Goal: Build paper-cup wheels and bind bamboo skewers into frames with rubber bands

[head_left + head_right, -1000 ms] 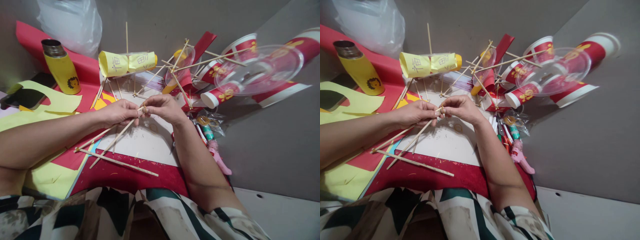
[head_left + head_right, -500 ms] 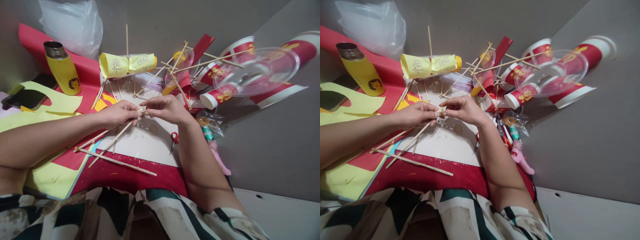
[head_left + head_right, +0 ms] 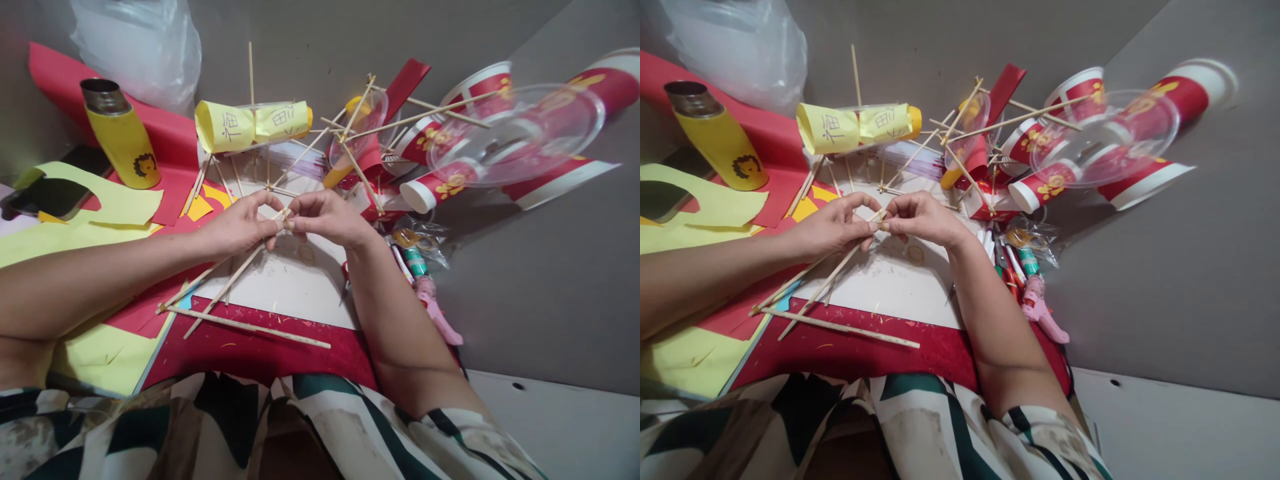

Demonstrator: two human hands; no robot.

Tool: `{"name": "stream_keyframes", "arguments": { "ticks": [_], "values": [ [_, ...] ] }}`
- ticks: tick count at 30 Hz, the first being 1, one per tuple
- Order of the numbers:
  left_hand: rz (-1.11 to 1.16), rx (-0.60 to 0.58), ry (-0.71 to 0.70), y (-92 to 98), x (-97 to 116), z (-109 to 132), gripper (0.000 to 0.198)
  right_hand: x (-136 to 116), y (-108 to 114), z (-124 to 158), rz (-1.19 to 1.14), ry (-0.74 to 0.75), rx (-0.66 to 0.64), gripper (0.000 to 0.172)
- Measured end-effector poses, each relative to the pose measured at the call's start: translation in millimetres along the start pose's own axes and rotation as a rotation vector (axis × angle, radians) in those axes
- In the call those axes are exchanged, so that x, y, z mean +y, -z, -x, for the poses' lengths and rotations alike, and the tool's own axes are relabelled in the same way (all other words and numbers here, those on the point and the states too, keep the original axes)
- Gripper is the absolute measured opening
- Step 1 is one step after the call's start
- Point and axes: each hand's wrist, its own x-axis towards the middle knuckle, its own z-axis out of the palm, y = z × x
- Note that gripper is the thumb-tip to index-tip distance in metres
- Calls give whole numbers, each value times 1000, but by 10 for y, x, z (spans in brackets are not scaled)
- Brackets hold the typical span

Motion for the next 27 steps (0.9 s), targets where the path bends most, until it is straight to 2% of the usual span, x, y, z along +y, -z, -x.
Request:
{"name": "stream_keyframes", "arguments": {
  "ticks": [6,13,16,22,24,27],
  "values": [
    [11,27,-16,-15,2,-2,16,11,-16,3,6,-16,-42,43],
    [58,53,-25,-26,-12,-5,21,-71,-17,38,175,-67,-87,26],
    [58,71,-36,-10,-31,-19,19,-115,-66,52,322,-36,-3,21],
    [123,128,-7,21,-19,-61,19,-103,-196,56,826,149,297,20],
    [165,135,29,24,5,-69,20,-73,-234,42,977,158,395,20],
    [219,137,70,33,37,-76,23,-23,-279,10,1132,136,444,21]
  ]
}}
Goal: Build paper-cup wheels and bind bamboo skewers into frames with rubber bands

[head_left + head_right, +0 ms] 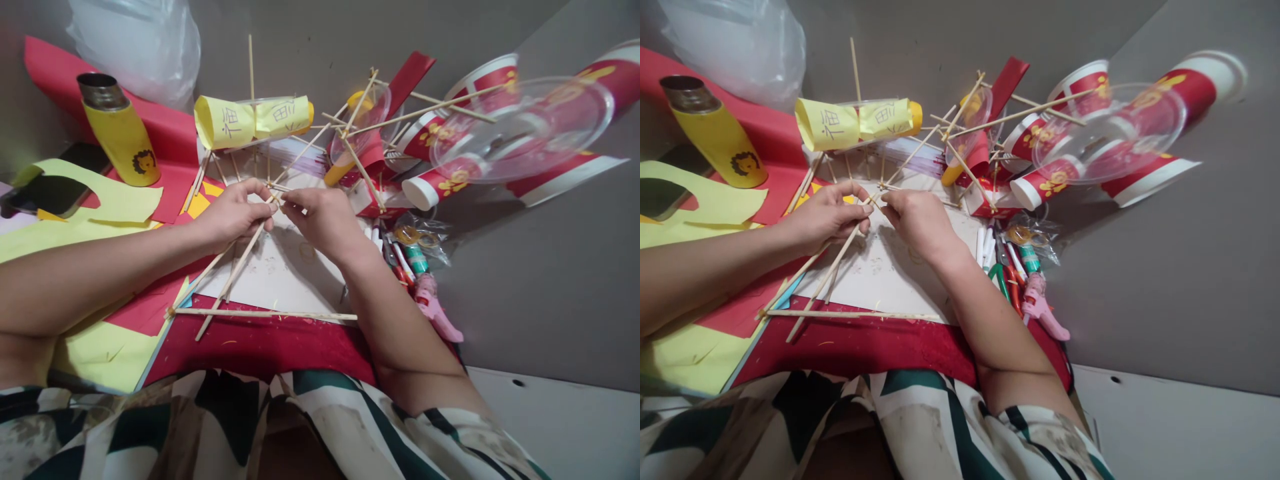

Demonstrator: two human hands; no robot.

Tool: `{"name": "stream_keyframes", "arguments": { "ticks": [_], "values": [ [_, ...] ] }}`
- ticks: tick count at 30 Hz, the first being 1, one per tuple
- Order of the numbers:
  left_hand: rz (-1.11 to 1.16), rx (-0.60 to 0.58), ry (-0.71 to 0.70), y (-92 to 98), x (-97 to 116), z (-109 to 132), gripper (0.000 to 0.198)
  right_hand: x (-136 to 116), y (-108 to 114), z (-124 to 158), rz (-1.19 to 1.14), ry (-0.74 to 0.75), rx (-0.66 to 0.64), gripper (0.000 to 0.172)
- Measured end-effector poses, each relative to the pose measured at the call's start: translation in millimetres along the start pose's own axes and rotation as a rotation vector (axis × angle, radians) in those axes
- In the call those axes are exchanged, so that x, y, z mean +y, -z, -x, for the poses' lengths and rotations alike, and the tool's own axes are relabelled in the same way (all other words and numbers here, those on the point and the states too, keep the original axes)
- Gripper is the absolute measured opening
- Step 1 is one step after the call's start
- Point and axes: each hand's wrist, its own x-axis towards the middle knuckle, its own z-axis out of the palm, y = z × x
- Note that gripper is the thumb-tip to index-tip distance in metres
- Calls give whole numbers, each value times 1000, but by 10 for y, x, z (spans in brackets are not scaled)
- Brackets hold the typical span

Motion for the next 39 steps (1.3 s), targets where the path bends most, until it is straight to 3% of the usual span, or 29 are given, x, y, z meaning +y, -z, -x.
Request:
{"name": "stream_keyframes", "arguments": {
  "ticks": [5,12,17,20,24,27,31,35,39],
  "values": [
    [102,22,34,18,47,-10,22,30,-133,-3,69,59,86,28],
    [224,35,7,18,107,10,21,156,-356,20,-105,102,308,38],
    [279,-49,27,31,109,20,21,219,-445,23,-127,281,496,34],
    [269,-153,88,88,118,-9,18,257,-405,13,-136,391,534,30],
    [176,-237,176,192,126,-74,17,288,-254,-22,-215,522,431,25],
    [124,-273,211,230,101,-109,18,251,-97,-27,-302,507,286,18],
    [111,-380,219,213,45,-98,14,146,103,9,-590,262,4,12],
    [100,-459,177,173,38,-27,9,78,165,9,-965,12,-227,9],
    [92,-391,60,122,84,37,12,73,111,-27,-1325,-112,-276,13]
  ]
}}
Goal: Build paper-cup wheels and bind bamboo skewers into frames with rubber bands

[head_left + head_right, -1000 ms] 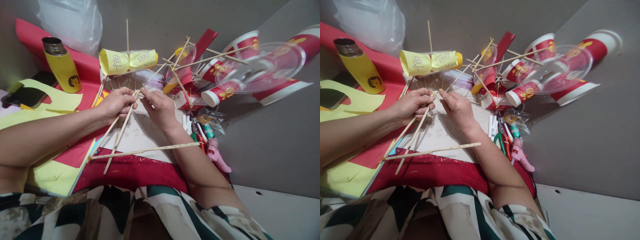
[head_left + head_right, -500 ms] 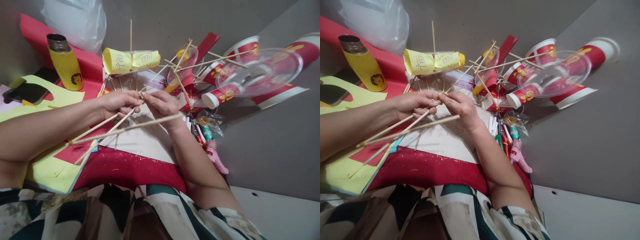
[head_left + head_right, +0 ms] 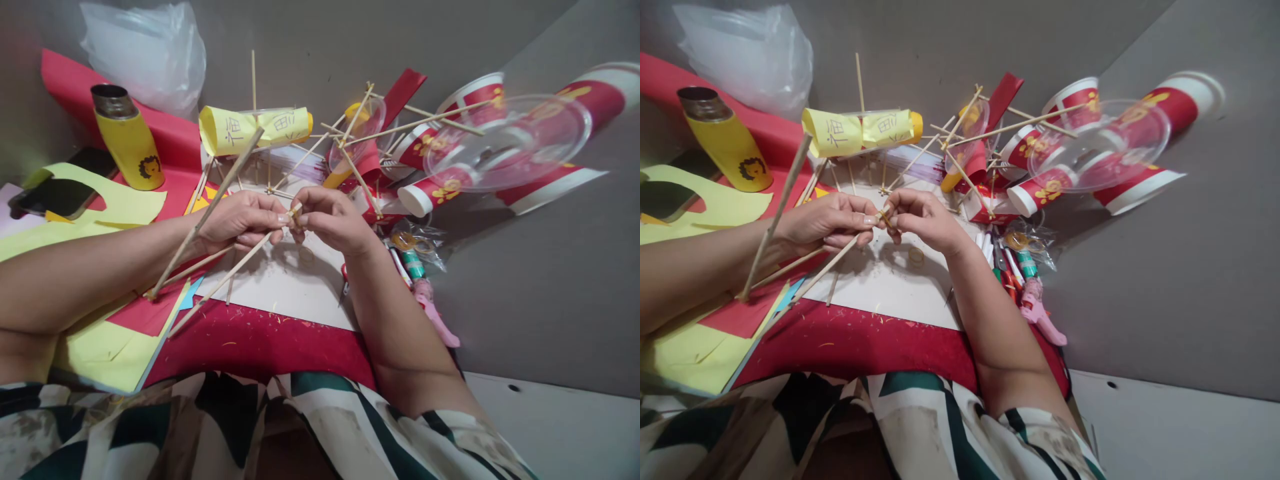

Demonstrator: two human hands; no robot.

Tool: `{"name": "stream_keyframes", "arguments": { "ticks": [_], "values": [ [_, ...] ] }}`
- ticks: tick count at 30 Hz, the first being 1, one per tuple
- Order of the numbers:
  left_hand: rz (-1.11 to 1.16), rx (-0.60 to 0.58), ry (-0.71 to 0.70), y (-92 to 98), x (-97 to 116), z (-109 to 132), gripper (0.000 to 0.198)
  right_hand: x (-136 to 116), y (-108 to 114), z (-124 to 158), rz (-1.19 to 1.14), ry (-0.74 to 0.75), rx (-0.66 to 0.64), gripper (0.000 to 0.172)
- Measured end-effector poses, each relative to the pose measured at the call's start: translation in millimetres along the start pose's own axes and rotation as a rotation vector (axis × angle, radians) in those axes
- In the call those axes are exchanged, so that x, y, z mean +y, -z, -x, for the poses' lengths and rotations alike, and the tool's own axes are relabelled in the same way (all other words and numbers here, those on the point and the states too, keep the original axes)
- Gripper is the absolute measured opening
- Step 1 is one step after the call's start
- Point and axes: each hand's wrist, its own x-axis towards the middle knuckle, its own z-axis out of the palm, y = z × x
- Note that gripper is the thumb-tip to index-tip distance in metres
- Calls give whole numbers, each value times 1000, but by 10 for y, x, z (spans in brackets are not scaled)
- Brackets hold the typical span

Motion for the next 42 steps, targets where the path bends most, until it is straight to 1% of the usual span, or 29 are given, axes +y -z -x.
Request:
{"name": "stream_keyframes", "arguments": {
  "ticks": [3,6,8,10,14,17,20,24,27,32,34,37,42],
  "values": [
    [-16,124,-83,-35,-1,-7,18,51,7,-25,-139,8,13,13],
    [-32,228,-154,-33,-43,-37,19,97,13,-33,-120,2,31,17],
    [-52,252,-190,-21,-75,-52,26,113,10,-36,-121,-16,38,21],
    [-81,256,-223,-16,-92,-54,30,111,0,-41,-182,-47,55,25],
    [-135,313,-297,-59,-79,-20,23,86,-25,-63,-340,-142,90,35],
    [-188,353,-302,-117,-45,16,21,103,-25,-88,-437,-210,88,39],
    [-248,355,-247,-166,-4,50,22,160,-5,-111,-495,-255,78,39],
    [-336,309,-159,-197,51,98,16,192,16,-117,-508,-286,48,37],
    [-414,278,-155,-193,83,121,15,156,19,-104,-471,-308,30,35],
    [-498,259,-155,-200,93,106,17,113,30,-91,-437,-367,26,28],
    [-517,258,-165,-217,79,95,19,122,32,-96,-451,-394,15,25],
    [-554,254,-217,-233,41,89,21,155,31,-107,-470,-411,-6,26],
    [-773,270,-348,-205,-41,101,16,210,39,-120,-454,-443,-15,28]
  ]
}}
